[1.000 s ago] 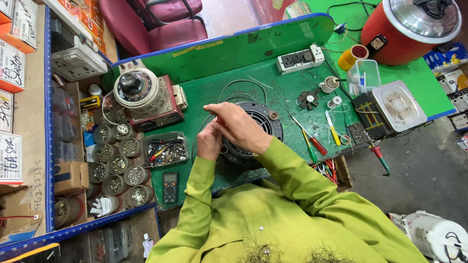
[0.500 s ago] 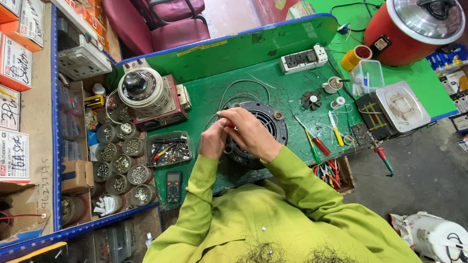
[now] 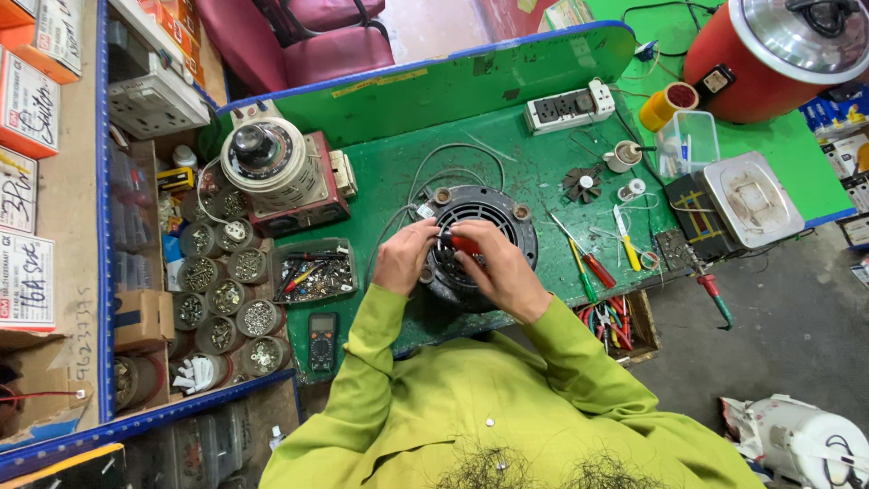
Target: The person unscrews the screws from the back of a fan motor housing using a screwdriver, manipulates internal components by hand, and then reassembles the housing by tightening the screws.
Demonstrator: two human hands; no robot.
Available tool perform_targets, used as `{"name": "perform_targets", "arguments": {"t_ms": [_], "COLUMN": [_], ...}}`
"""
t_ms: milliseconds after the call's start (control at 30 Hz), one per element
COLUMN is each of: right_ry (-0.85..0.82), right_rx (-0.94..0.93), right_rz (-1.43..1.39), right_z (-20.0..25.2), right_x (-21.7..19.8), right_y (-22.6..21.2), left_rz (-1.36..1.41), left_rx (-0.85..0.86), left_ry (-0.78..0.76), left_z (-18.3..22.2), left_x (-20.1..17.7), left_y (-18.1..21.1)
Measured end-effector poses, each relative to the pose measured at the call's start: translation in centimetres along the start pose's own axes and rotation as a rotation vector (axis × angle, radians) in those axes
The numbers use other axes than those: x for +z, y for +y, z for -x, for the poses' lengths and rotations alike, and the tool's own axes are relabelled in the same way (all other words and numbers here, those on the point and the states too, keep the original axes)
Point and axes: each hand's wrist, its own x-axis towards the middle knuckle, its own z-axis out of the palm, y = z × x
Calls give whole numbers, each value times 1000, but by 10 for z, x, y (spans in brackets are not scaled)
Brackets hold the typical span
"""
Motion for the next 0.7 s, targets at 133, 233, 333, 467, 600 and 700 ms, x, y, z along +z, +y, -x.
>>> {"name": "perform_targets", "arguments": {"t_ms": [133,233,333,467,600,700], "right_ry": [21,44,75,106,122,107], "right_rx": [56,120,156,207,224,220], "right_rz": [2,-9,6,-13,-48,-57], "right_z": [15,25,21,26,27,24], "right_x": [0,-2,-6,-8,-9,-14], "right_y": [15,16,14,16,17,11], "left_rz": [-132,-126,66,256,309,275], "left_rx": [-26,-61,-51,-68,-75,-57], "left_ry": [-53,-37,-11,29,62,91], "left_z": [-3,-8,-21,-19,-20,-23], "left_x": [4,-9,-21,-25,-30,-34], "left_y": [-3,18,30,41,48,54]}}
